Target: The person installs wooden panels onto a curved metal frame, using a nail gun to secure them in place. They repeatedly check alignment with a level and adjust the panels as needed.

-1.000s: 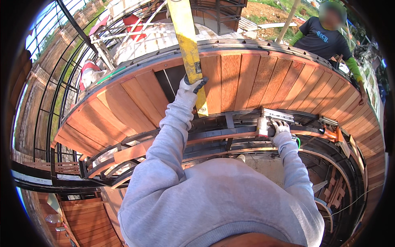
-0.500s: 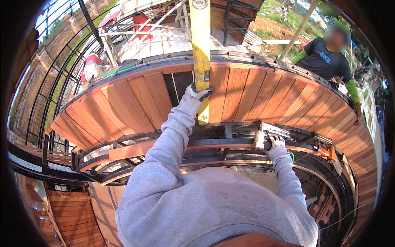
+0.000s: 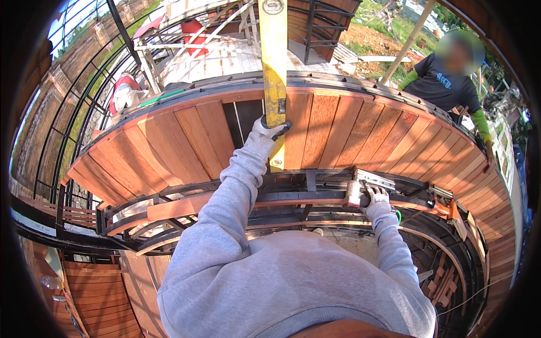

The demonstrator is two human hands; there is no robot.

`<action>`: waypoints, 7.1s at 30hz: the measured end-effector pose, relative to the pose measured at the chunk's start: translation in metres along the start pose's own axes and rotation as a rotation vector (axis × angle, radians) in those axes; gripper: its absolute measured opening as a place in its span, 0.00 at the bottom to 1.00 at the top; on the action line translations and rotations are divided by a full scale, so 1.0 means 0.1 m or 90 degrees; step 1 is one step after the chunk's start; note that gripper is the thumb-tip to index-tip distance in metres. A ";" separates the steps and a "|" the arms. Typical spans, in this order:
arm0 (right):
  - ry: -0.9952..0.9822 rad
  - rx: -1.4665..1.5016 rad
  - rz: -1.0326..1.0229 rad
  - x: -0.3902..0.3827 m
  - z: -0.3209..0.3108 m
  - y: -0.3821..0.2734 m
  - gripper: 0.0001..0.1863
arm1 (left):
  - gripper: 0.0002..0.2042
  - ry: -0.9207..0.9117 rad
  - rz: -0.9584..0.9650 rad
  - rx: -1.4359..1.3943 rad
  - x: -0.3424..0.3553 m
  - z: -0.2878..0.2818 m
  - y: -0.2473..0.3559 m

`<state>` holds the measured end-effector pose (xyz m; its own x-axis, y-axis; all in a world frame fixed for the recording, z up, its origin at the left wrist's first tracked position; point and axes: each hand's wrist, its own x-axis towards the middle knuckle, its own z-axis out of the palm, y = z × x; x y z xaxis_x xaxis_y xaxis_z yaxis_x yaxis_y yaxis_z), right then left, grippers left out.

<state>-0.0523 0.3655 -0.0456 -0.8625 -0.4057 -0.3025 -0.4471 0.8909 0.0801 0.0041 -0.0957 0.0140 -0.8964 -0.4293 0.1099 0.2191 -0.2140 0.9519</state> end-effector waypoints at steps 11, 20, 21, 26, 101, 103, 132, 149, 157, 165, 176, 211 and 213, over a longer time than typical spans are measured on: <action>0.062 0.009 -0.012 0.02 0.09 0.04 0.49 | 0.18 0.033 -0.079 -0.010 -0.29 0.04 -0.16; 0.050 0.026 -0.027 0.03 0.13 0.07 0.48 | 0.16 -0.016 -0.149 -0.046 -0.56 -0.21 -0.68; 0.051 0.028 -0.024 0.05 0.12 0.07 0.48 | 0.14 -0.044 -0.180 -0.073 -0.52 -0.25 -0.68; 0.033 0.019 -0.004 0.00 0.05 0.01 0.51 | 0.10 -0.018 -0.113 0.198 -0.71 -0.04 -0.40; 0.092 0.028 -0.034 0.08 0.18 0.07 0.44 | 0.20 -0.038 -0.117 0.438 -0.56 -0.21 -0.53; 0.099 0.029 -0.028 0.05 0.18 0.08 0.45 | 0.19 -0.042 -0.112 0.417 -0.56 -0.20 -0.52; 0.063 -0.008 -0.042 0.02 0.01 -0.01 0.41 | 0.07 -0.037 -0.043 0.319 -0.43 -0.52 -1.13; -0.019 -0.045 -0.037 0.00 -0.02 -0.07 0.48 | 0.25 -0.094 -0.033 0.547 -0.51 -0.24 -0.63; 0.046 0.097 -0.053 -0.04 -0.41 0.05 0.34 | 0.20 -0.133 -0.045 0.553 -0.54 -0.17 -0.43; 0.228 0.241 -0.128 -0.47 -0.75 -0.48 0.35 | 0.13 -0.118 -0.095 0.260 -0.63 -0.29 -0.59; 0.070 0.207 -0.234 -0.56 -0.66 -1.47 0.33 | 0.14 -0.026 -0.075 0.371 -0.69 -0.18 -0.44; -0.167 0.005 -0.305 -0.10 -0.41 -1.81 0.41 | 0.33 0.108 0.043 0.137 -0.67 0.30 -0.22; -0.169 0.009 -0.310 -0.12 -0.40 -1.80 0.41 | 0.34 0.119 0.056 0.129 -0.70 0.31 -0.20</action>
<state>0.0294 0.2017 -0.0184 -0.4661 -0.7076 -0.5311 -0.7746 0.6164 -0.1416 0.0508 -0.0340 -0.0042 -0.7866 -0.5970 0.1575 0.1941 0.0029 0.9810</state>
